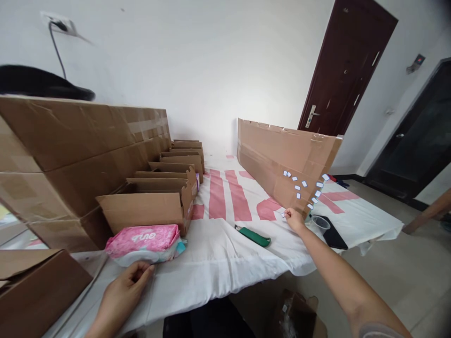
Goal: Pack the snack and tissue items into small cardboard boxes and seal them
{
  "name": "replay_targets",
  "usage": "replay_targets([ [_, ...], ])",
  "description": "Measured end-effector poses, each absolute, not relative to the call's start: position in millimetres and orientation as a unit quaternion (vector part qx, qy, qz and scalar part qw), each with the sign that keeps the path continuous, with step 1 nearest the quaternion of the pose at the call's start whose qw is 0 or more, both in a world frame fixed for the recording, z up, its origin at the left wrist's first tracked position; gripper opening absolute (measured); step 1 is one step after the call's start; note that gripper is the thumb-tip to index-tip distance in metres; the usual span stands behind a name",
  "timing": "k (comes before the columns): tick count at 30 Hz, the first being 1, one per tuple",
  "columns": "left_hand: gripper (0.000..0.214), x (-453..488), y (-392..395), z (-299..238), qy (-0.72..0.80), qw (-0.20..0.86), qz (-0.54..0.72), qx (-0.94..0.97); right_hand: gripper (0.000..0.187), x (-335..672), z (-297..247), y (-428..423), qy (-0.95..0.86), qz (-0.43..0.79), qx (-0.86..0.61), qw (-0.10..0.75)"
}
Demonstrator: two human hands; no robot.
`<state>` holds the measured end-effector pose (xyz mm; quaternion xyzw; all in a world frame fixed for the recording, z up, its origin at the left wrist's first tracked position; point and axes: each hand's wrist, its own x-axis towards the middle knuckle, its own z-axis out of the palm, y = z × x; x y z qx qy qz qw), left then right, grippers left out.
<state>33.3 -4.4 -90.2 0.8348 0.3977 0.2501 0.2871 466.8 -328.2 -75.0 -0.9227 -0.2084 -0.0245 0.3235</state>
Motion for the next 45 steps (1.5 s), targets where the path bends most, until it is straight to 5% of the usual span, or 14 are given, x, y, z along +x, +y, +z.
replay_targets([
  [9,0.026,40,-27,-87,0.322,0.282,0.274,0.861,0.006,380,-70,-274,-0.360,0.065,-0.800,0.477],
  [14,0.018,88,-79,-72,0.191,0.485,0.281,0.806,0.009,298,-73,-235,-0.449,0.142,-0.716,0.516],
  [21,0.028,119,-100,-109,0.158,0.588,0.236,0.757,0.005,244,-89,-215,-0.460,0.217,-0.676,0.533],
  [27,0.034,113,-94,-114,0.131,0.621,0.207,0.745,0.004,241,-97,-215,-0.460,0.224,-0.684,0.520],
  [36,0.014,115,-98,-110,0.181,0.577,0.209,0.768,0.006,242,-101,-217,-0.481,0.187,-0.714,0.472],
  [45,0.020,112,-96,-106,0.170,0.591,0.194,0.764,0.014,335,-52,-237,-0.461,-0.018,-0.856,0.233],
])
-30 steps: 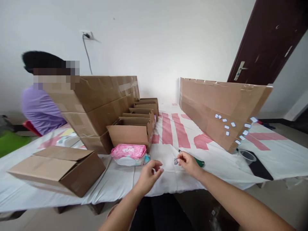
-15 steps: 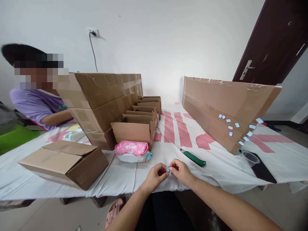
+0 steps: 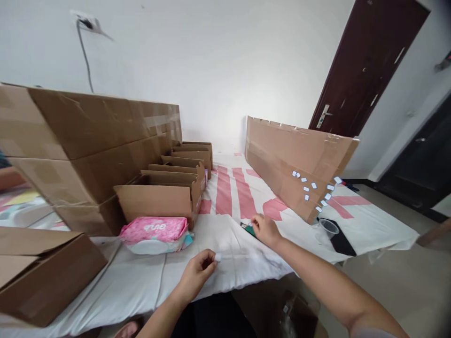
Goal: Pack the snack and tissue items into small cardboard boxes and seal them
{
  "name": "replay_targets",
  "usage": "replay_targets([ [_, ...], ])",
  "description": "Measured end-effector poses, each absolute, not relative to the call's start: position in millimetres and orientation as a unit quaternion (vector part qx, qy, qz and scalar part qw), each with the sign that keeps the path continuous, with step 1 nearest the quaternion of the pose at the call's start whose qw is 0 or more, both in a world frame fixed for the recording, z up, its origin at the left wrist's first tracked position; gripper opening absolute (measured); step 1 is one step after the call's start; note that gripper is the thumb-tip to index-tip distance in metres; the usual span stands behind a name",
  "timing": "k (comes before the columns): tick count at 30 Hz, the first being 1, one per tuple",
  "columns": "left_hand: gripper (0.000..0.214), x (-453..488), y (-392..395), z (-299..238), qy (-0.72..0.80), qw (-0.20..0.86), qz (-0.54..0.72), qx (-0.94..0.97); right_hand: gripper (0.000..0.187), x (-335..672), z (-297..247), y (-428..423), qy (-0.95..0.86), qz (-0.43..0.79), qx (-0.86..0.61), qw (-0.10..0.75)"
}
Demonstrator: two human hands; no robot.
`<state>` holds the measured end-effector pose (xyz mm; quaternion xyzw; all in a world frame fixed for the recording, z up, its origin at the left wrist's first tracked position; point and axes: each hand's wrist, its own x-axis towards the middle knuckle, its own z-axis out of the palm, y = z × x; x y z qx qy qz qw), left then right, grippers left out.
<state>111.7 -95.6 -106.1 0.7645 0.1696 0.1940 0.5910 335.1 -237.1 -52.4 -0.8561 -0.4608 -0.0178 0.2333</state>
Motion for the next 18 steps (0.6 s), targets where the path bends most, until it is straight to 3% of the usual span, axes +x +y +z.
replay_targets([
  [5,0.026,114,-92,-113,0.166,0.580,0.189,0.775,0.022,424,-25,-255,-0.353,-0.096,-0.930,0.039],
  [10,0.030,113,-89,-118,0.160,0.574,0.197,0.779,0.030,466,-20,-266,-0.250,-0.131,-0.954,-0.101],
  [18,0.040,115,-89,-113,0.175,0.570,0.185,0.781,0.029,484,-20,-278,-0.209,-0.156,-0.951,-0.167],
])
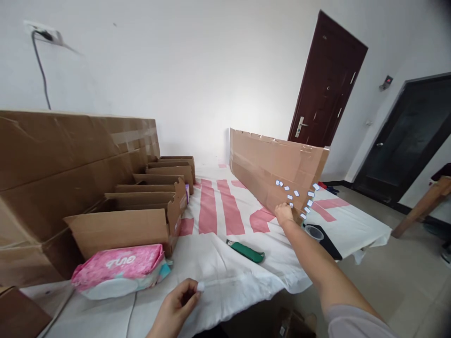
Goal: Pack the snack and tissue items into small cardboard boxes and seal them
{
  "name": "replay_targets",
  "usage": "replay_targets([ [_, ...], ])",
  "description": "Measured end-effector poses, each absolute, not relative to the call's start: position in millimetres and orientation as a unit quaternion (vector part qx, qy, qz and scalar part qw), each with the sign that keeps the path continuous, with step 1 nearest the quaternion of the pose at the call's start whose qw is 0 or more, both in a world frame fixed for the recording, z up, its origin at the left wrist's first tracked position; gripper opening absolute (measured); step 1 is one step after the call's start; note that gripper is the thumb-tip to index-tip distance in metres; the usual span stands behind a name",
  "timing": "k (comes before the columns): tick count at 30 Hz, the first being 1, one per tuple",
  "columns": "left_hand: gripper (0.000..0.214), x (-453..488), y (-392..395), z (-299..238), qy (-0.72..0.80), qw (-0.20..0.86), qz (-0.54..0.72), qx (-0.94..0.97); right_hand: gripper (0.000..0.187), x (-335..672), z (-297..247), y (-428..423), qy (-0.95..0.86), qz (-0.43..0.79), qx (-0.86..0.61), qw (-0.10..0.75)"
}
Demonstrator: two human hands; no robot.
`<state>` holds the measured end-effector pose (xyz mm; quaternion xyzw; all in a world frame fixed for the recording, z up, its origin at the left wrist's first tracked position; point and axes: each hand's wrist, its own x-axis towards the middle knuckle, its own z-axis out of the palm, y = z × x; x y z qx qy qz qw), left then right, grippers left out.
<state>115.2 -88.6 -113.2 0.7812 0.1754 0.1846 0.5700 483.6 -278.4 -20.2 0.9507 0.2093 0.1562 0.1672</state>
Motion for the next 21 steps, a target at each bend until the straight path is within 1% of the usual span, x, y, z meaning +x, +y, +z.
replay_targets([
  [3,0.043,115,-90,-112,0.184,0.563,0.178,0.786,0.029,483,-15,-281,0.216,0.155,0.952,0.152],
  [6,0.045,114,-91,-110,0.190,0.560,0.178,0.787,0.028,480,-4,-281,0.227,0.150,0.955,0.119],
  [10,0.047,114,-93,-109,0.190,0.562,0.186,0.784,0.029,460,7,-270,0.261,0.129,0.956,0.042],
  [12,0.046,114,-92,-109,0.186,0.560,0.192,0.784,0.025,435,4,-256,0.300,0.105,0.948,-0.011],
  [15,0.040,114,-92,-110,0.177,0.556,0.208,0.785,0.017,379,-14,-228,0.383,0.041,0.917,-0.102],
  [18,0.030,115,-93,-110,0.173,0.550,0.228,0.784,0.011,316,-39,-207,0.462,-0.055,0.865,-0.189],
  [21,0.022,116,-96,-108,0.171,0.545,0.238,0.786,0.013,271,-61,-202,0.509,-0.169,0.804,-0.255],
])
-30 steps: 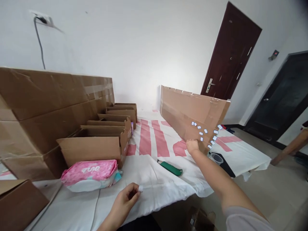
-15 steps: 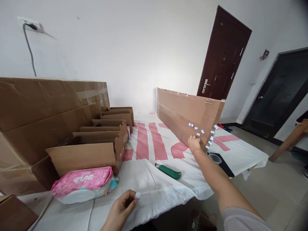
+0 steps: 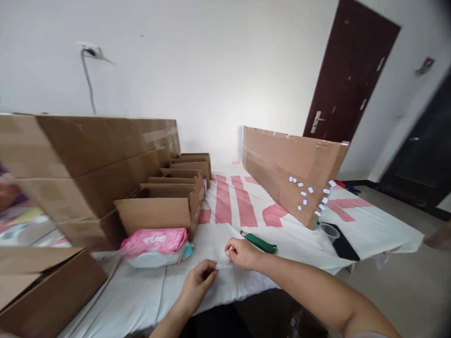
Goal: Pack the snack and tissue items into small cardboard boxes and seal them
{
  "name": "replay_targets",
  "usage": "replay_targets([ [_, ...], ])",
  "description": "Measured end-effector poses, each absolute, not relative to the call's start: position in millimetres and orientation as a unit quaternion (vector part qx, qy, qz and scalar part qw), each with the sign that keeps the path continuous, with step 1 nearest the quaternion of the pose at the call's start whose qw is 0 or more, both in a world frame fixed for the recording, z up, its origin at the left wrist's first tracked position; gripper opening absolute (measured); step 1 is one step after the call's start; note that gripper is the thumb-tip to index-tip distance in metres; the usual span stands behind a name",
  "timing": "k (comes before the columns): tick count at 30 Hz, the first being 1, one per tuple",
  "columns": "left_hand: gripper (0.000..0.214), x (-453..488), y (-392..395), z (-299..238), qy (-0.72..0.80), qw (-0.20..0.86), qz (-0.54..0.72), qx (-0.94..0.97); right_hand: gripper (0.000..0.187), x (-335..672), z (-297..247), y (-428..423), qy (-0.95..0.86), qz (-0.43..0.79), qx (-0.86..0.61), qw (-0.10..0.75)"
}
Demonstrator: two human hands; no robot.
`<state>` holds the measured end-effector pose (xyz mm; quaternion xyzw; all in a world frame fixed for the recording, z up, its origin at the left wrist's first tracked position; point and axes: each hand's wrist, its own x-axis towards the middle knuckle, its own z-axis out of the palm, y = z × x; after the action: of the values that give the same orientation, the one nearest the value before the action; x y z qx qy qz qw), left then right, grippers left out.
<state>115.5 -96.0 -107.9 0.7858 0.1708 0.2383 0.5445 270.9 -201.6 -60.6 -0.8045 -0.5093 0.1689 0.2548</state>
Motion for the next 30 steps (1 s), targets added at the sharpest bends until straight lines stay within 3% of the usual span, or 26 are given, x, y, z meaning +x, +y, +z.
replay_targets([
  [5,0.014,116,-99,-106,0.185,0.543,0.244,0.782,0.020,248,-80,-204,-0.517,0.280,-0.743,0.320],
  [11,0.012,113,-102,-104,0.181,0.534,0.249,0.787,0.026,241,-80,-209,-0.503,0.239,-0.747,0.364],
  [13,0.011,114,-102,-104,0.176,0.532,0.249,0.790,0.019,237,-76,-211,-0.513,0.210,-0.753,0.354],
  [18,0.019,115,-100,-107,0.170,0.547,0.253,0.779,0.002,250,-59,-223,-0.573,0.089,-0.776,0.250],
  [24,0.021,114,-97,-110,0.175,0.558,0.237,0.776,0.023,352,-31,-267,-0.508,-0.066,-0.858,0.035],
  [30,0.021,114,-97,-104,0.176,0.547,0.225,0.787,0.028,446,-10,-324,-0.369,-0.148,-0.908,-0.131],
])
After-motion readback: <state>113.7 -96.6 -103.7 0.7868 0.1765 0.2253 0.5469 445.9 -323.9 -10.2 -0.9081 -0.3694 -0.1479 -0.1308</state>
